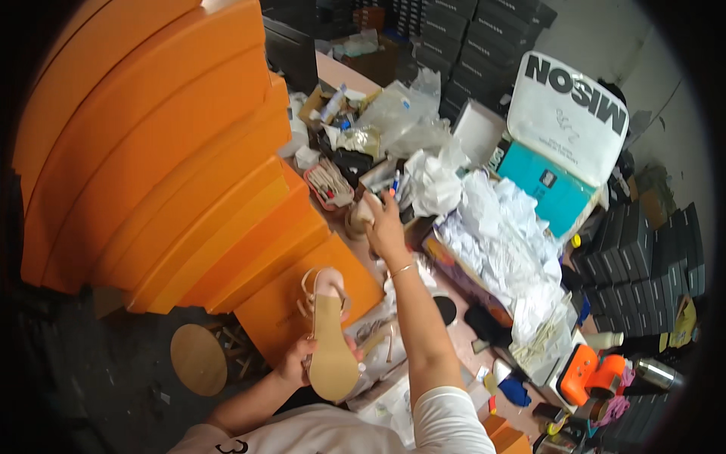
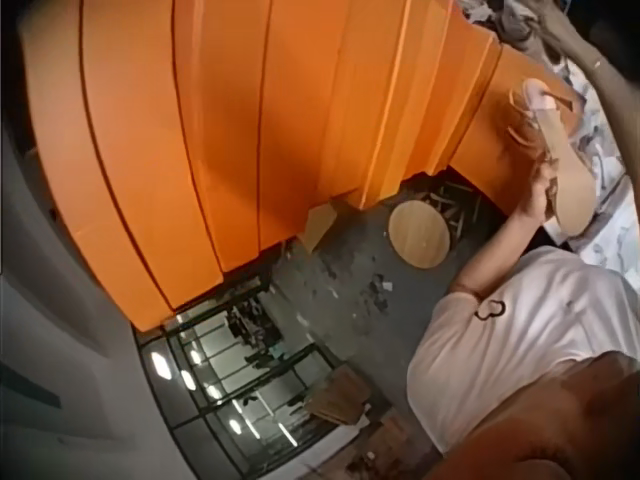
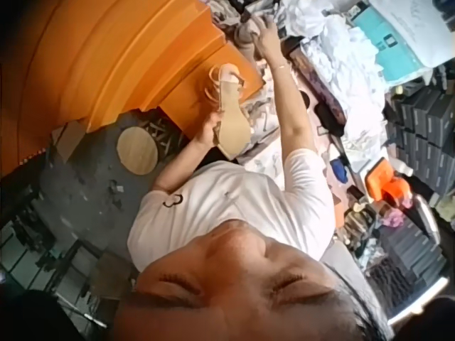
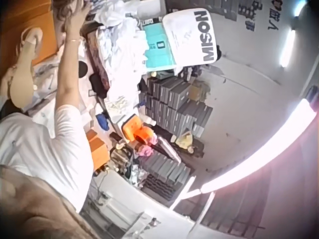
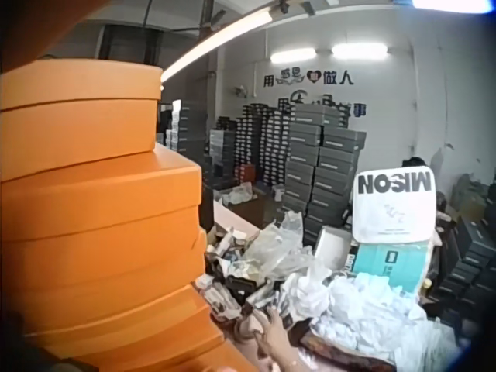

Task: Packing sandals into orange shoeboxes using tissue paper and dust bags.

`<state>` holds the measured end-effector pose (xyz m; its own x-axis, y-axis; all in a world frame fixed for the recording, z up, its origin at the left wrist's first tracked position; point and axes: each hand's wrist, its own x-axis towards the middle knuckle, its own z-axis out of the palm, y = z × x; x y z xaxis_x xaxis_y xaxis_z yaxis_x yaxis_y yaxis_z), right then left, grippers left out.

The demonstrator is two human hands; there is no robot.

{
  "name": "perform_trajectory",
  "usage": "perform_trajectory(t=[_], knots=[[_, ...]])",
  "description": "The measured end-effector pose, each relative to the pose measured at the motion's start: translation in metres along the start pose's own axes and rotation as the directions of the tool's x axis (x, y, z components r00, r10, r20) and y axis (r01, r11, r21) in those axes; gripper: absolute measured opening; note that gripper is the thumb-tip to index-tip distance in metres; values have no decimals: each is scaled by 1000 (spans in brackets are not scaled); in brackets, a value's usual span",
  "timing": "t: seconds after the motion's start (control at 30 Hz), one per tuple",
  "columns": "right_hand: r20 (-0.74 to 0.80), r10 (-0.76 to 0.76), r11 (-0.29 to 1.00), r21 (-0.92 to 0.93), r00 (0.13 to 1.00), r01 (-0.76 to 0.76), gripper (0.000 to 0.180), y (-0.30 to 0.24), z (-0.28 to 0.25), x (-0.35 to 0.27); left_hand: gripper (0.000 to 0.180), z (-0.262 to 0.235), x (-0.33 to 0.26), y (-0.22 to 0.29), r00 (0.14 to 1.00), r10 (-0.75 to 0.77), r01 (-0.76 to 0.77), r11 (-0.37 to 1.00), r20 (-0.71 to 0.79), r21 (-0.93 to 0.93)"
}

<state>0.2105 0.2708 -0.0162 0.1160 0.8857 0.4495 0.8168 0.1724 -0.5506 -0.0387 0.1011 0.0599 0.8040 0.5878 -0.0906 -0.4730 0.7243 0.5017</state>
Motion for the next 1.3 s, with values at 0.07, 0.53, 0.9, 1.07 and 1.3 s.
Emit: perform_trajectory(t=[0.07,0.53,0.9,1.07,1.3], knots=[[-124,32,997,76,992,-23,46,-16,-52,-21,68,11,-1,-15,993,-99,90,986,-61,-139],[137,130,978,147,982,-150,47,-226,-164,-388,47,14,-56,-155,688,-575,484,818,-443,-311],[224,318,940,50,921,-337,34,-211,-165,-358,56,14,-80,-175,671,-536,414,844,-513,-340],[200,0,961,270,980,-55,32,-238,-169,-386,54,-3,-81,-165,711,-535,494,842,-456,-217],[190,25,969,238,981,-71,28,-233,-165,-384,51,-3,-80,-158,734,-486,474,867,-474,-155]])
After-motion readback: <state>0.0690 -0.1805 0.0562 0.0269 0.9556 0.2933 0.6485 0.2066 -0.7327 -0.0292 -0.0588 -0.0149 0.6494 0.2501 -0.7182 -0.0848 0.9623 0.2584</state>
